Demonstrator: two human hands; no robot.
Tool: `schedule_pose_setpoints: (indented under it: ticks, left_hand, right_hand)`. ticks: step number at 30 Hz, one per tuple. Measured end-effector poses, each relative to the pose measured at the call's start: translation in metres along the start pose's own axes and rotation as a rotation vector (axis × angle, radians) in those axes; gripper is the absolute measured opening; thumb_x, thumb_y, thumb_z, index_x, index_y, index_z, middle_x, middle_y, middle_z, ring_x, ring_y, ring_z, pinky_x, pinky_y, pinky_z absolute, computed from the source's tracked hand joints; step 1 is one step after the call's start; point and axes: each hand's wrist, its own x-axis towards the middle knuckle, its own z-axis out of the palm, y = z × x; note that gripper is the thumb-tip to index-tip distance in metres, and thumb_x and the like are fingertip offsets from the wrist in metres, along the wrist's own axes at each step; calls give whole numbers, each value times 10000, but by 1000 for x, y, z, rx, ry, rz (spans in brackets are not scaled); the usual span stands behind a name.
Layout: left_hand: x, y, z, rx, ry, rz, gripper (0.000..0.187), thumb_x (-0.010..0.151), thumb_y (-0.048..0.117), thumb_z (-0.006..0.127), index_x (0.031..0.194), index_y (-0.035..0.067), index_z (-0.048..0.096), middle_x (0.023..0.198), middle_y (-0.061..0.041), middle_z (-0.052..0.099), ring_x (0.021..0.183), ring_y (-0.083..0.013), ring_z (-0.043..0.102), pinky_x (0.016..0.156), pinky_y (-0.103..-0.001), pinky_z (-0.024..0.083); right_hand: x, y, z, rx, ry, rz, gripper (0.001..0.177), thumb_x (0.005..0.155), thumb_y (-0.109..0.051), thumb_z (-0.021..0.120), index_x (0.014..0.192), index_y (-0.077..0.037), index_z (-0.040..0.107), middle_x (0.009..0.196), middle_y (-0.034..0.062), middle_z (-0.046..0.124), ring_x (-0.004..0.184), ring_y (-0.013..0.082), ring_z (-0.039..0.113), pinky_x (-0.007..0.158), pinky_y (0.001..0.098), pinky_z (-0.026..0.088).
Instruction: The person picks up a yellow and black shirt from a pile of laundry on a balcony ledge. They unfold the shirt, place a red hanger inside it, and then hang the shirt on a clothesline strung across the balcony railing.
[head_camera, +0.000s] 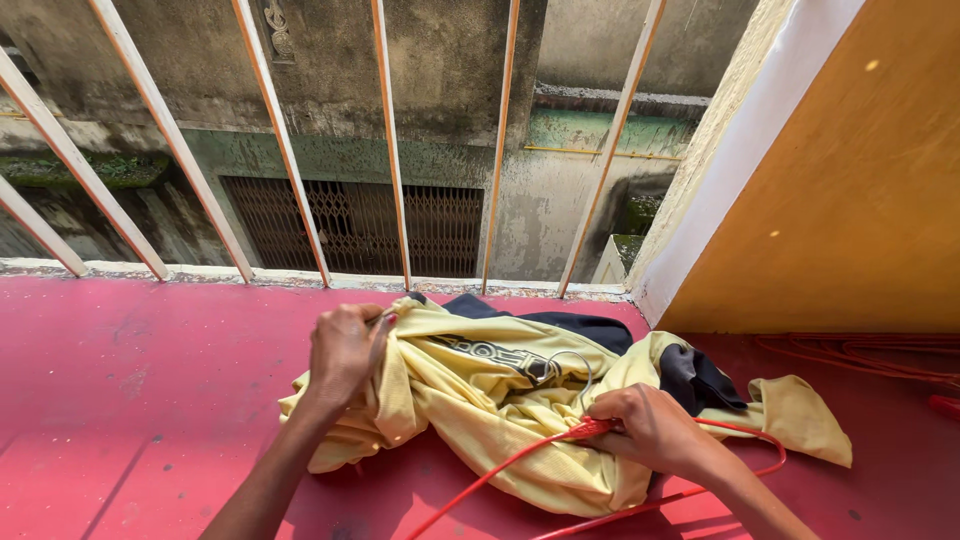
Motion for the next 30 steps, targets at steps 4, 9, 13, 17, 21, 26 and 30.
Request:
schedule_pose_setpoints:
  ticks: [4, 9, 13, 17, 21, 26, 30]
  left_hand:
    - [2, -25, -57, -85, 292, -15, 222, 999, 187, 636, 1148, 88, 768, 797, -73, 759, 479, -123, 639, 405, -308, 551]
    - [-17, -30, -62, 271, 359, 27, 242, 944, 155, 724, 1183, 137, 764, 1021, -106, 748, 812, -228, 706, 785, -397, 613]
    - [-55, -1, -36, 346, 274, 349, 307, 819, 222, 808, 1114, 175, 733, 1151, -47, 701, 1042, -222, 675, 986, -489, 505]
    - [-86, 37, -8, 92, 131, 792, 154, 752, 127, 827, 896, 107, 776, 1074, -81, 736, 1037, -285, 685, 935, -468, 497]
    - [-79, 53, 7, -224, -148, 763, 121, 819, 77, 775, 938, 61, 762, 1007, -74, 765, 960, -226, 740, 876, -360, 572]
    - [-63, 37, 25, -162, -315, 693, 142, 866, 129, 743, 993, 79, 782, 941, -89, 779, 871, -206, 758, 804, -338, 601]
    - [-62, 25, 40, -116, -351, 593, 201, 913, 195, 710, 1082, 110, 777, 952, -116, 795, 840, -195, 771, 782, -350, 590]
  right_hand:
    - [-10, 30, -17, 144, -17, -50, 176, 738, -101, 819, 868, -33, 720, 797, 96, 726, 736, 267, 687, 701, 350, 562]
    - [-5, 38, -28, 378, 9, 151, 208, 762, -115, 838, 933, -25, 760, 801, 52, 743, 770, 199, 631, 719, 337, 564]
    - [-12, 38, -41, 284, -56, -128, 490, 701, -153, 932, 1147, -52, 758, 1010, 71, 683, 926, 244, 632, 792, 358, 546]
    - [-18, 33, -20, 154, -72, -217, 629, 646, -200, 977, 1209, -96, 717, 1215, 70, 602, 981, 278, 680, 793, 358, 563]
    - [-24, 26, -10, -22, 53, -89, 442, 682, -18, 794, 1112, -86, 713, 1101, 35, 709, 948, 285, 733, 801, 373, 576]
    - [-33, 17, -37, 303, 123, -28, 360, 757, -38, 769, 1114, -60, 729, 879, 94, 771, 841, 175, 765, 751, 333, 602]
    - [-12, 26, -42, 303, 216, 49, 248, 871, -110, 705, 1106, -32, 712, 867, 150, 767, 819, 197, 694, 754, 344, 584]
